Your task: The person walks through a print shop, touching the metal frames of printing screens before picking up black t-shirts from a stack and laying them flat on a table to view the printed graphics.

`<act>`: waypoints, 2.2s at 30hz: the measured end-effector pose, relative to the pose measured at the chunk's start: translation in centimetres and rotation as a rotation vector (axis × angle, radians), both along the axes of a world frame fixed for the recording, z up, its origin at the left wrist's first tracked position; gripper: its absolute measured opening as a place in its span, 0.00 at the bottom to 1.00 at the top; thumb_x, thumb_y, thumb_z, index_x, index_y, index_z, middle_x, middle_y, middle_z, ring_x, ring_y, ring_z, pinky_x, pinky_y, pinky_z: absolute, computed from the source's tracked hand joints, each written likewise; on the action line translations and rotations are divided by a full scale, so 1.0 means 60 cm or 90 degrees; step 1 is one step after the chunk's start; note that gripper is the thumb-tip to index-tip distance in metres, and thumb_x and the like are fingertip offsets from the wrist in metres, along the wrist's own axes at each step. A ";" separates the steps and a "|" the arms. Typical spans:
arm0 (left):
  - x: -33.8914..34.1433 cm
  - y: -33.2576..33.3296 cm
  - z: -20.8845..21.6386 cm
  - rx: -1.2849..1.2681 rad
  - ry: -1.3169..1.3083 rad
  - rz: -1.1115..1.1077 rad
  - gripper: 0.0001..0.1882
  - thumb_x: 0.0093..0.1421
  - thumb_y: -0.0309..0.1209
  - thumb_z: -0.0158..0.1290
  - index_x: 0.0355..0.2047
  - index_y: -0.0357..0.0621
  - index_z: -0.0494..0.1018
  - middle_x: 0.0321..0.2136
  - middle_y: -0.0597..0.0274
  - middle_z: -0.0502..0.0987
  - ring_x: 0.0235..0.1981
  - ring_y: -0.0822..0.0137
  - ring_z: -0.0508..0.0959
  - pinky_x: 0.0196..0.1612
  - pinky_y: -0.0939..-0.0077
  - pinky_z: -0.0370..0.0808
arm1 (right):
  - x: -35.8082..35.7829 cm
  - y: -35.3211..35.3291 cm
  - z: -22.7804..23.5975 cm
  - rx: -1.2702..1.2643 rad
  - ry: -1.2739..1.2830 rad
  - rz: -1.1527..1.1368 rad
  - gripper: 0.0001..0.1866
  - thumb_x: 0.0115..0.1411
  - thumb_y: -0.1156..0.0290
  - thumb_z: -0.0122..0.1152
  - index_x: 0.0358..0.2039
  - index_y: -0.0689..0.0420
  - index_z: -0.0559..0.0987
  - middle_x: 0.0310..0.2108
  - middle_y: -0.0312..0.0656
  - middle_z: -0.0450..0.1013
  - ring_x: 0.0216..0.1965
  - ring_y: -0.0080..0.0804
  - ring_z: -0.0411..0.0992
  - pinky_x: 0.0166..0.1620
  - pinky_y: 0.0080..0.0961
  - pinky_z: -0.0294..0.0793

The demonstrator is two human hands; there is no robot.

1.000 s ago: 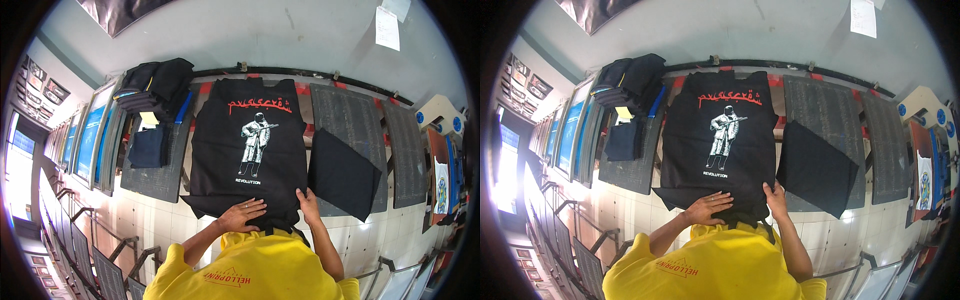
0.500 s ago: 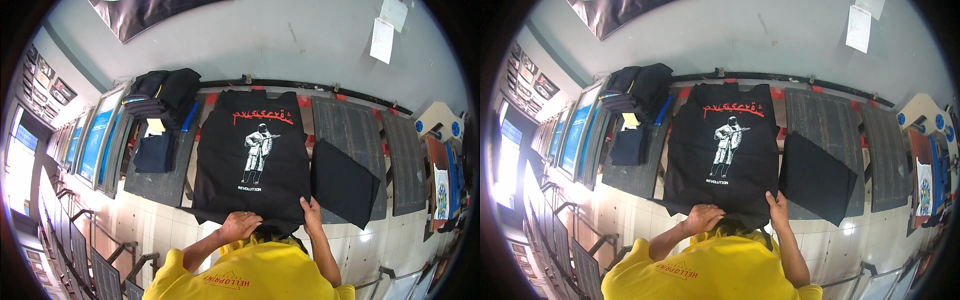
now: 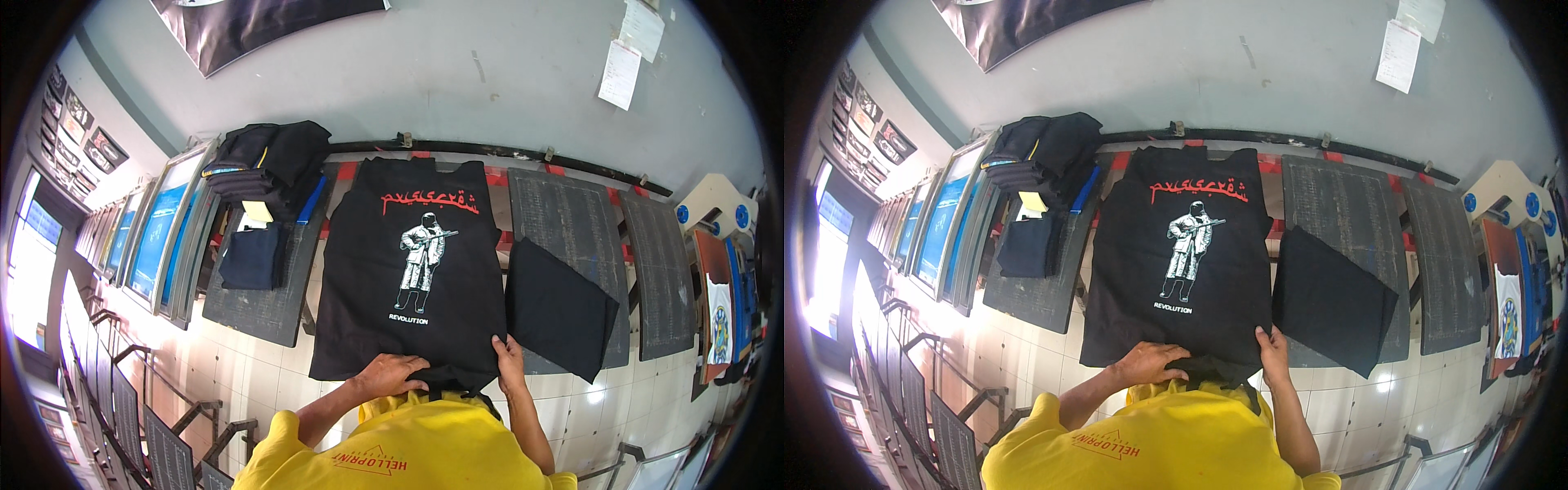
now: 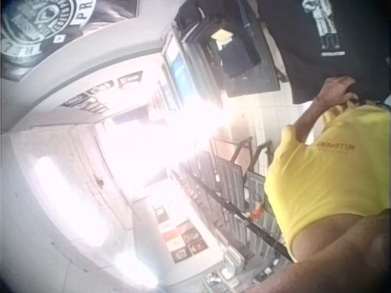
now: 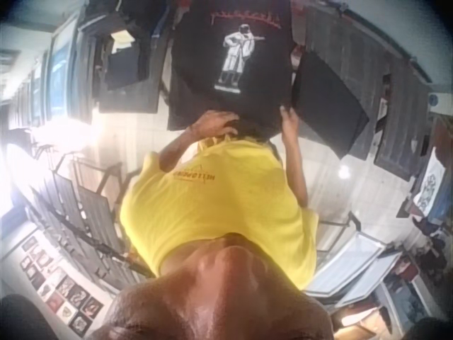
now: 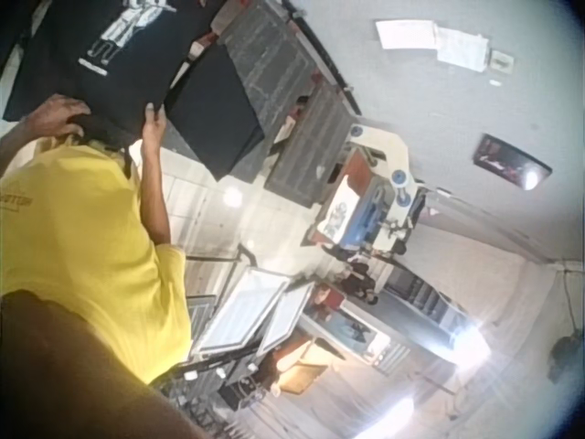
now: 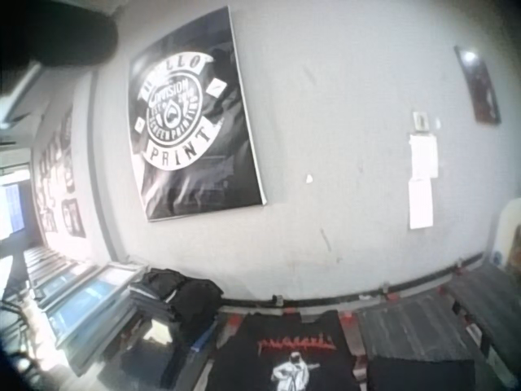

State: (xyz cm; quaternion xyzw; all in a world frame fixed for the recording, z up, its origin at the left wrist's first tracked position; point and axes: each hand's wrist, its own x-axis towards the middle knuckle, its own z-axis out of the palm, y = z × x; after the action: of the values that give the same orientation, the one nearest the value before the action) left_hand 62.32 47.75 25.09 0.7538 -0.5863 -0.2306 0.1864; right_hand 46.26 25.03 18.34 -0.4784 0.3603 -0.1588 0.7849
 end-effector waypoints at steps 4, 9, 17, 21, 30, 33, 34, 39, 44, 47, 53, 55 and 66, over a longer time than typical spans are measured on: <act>0.010 -0.005 -0.010 0.029 -0.003 -0.013 0.19 0.62 0.45 0.53 0.45 0.45 0.75 0.42 0.59 0.79 0.42 0.58 0.80 0.45 0.65 0.77 | 0.001 0.000 0.005 0.004 0.017 0.012 0.21 0.65 0.66 0.57 0.54 0.66 0.71 0.51 0.45 0.73 0.50 0.29 0.71 0.56 0.24 0.67; 0.016 -0.009 -0.016 0.022 0.054 -0.021 0.16 0.63 0.42 0.51 0.42 0.43 0.74 0.39 0.58 0.78 0.43 0.55 0.78 0.46 0.63 0.75 | -0.006 0.004 0.002 0.028 0.043 0.062 0.21 0.65 0.65 0.58 0.53 0.65 0.73 0.49 0.43 0.74 0.49 0.28 0.71 0.55 0.23 0.67; 0.028 -0.006 -0.019 0.042 0.061 0.023 0.16 0.61 0.42 0.54 0.41 0.44 0.75 0.39 0.58 0.79 0.43 0.55 0.79 0.47 0.63 0.75 | -0.027 0.007 -0.007 -0.090 0.114 0.128 0.18 0.65 0.65 0.58 0.50 0.64 0.75 0.42 0.42 0.77 0.42 0.25 0.73 0.48 0.21 0.70; 0.041 -0.011 -0.024 -0.009 0.049 0.031 0.15 0.62 0.42 0.53 0.42 0.45 0.76 0.39 0.59 0.79 0.43 0.56 0.79 0.47 0.62 0.75 | -0.030 0.006 0.005 -0.118 0.099 0.126 0.18 0.65 0.63 0.58 0.48 0.63 0.75 0.40 0.44 0.78 0.38 0.28 0.75 0.43 0.23 0.73; 0.039 -0.023 -0.018 0.154 0.147 -0.059 0.22 0.62 0.48 0.53 0.44 0.44 0.76 0.42 0.54 0.79 0.46 0.52 0.78 0.52 0.59 0.72 | -0.042 0.000 -0.013 -0.229 0.225 0.147 0.17 0.65 0.67 0.56 0.49 0.66 0.73 0.40 0.47 0.77 0.40 0.30 0.75 0.45 0.23 0.74; 0.046 -0.030 -0.026 0.062 0.111 -0.035 0.25 0.63 0.48 0.51 0.50 0.42 0.73 0.50 0.53 0.75 0.53 0.52 0.73 0.60 0.59 0.65 | -0.048 0.006 -0.039 -0.220 0.192 0.121 0.17 0.64 0.65 0.56 0.47 0.66 0.74 0.37 0.48 0.78 0.37 0.32 0.76 0.43 0.25 0.74; 0.050 -0.033 -0.031 0.008 0.081 -0.022 0.26 0.63 0.48 0.51 0.53 0.42 0.71 0.53 0.53 0.73 0.56 0.52 0.71 0.62 0.59 0.63 | -0.048 0.009 -0.046 -0.194 0.181 0.105 0.17 0.64 0.63 0.56 0.46 0.65 0.75 0.36 0.49 0.78 0.36 0.33 0.77 0.42 0.26 0.74; 0.077 -0.074 -0.086 -0.069 -0.197 0.073 0.33 0.64 0.49 0.48 0.64 0.44 0.60 0.66 0.56 0.58 0.67 0.53 0.56 0.68 0.50 0.52 | -0.046 0.013 -0.058 -0.255 0.222 0.150 0.16 0.65 0.66 0.56 0.46 0.66 0.75 0.37 0.45 0.78 0.37 0.28 0.75 0.43 0.23 0.73; 0.143 -0.109 -0.130 -0.079 -0.313 0.146 0.32 0.65 0.49 0.45 0.65 0.48 0.59 0.67 0.60 0.57 0.69 0.54 0.51 0.66 0.38 0.48 | -0.047 0.013 -0.050 -0.191 0.195 0.129 0.15 0.65 0.66 0.57 0.45 0.66 0.76 0.36 0.42 0.78 0.36 0.25 0.74 0.43 0.23 0.73; 0.202 -0.131 -0.143 -0.060 -0.354 0.131 0.30 0.66 0.46 0.45 0.65 0.49 0.59 0.67 0.60 0.57 0.69 0.55 0.52 0.66 0.38 0.48 | -0.049 0.012 -0.056 -0.235 0.210 0.140 0.15 0.65 0.66 0.57 0.45 0.66 0.76 0.37 0.42 0.78 0.36 0.25 0.74 0.44 0.22 0.72; 0.248 -0.146 -0.152 -0.098 -0.352 0.167 0.29 0.66 0.44 0.45 0.66 0.50 0.58 0.68 0.61 0.55 0.70 0.56 0.50 0.67 0.39 0.48 | -0.052 0.010 -0.073 -0.224 0.206 0.127 0.15 0.66 0.67 0.56 0.45 0.66 0.76 0.38 0.41 0.78 0.37 0.24 0.74 0.45 0.21 0.72; 0.231 -0.140 -0.152 -0.089 -0.374 0.172 0.32 0.65 0.46 0.45 0.66 0.47 0.57 0.68 0.59 0.53 0.70 0.53 0.50 0.67 0.41 0.47 | -0.052 0.011 -0.073 -0.224 0.197 0.122 0.15 0.66 0.67 0.56 0.45 0.66 0.76 0.38 0.41 0.78 0.38 0.24 0.74 0.46 0.21 0.72; 0.099 -0.057 -0.123 -0.013 -0.314 0.135 0.35 0.64 0.49 0.45 0.66 0.44 0.56 0.69 0.53 0.50 0.70 0.53 0.48 0.69 0.47 0.46 | -0.043 0.010 -0.048 -0.181 0.208 0.121 0.16 0.66 0.66 0.56 0.46 0.66 0.77 0.39 0.40 0.78 0.39 0.24 0.73 0.47 0.21 0.71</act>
State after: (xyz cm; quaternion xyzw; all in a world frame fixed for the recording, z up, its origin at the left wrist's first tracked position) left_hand 68.26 44.32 17.73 0.8425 -0.5342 -0.0135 0.0685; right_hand 43.67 25.65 15.43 -0.6355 0.4096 -0.0540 0.6522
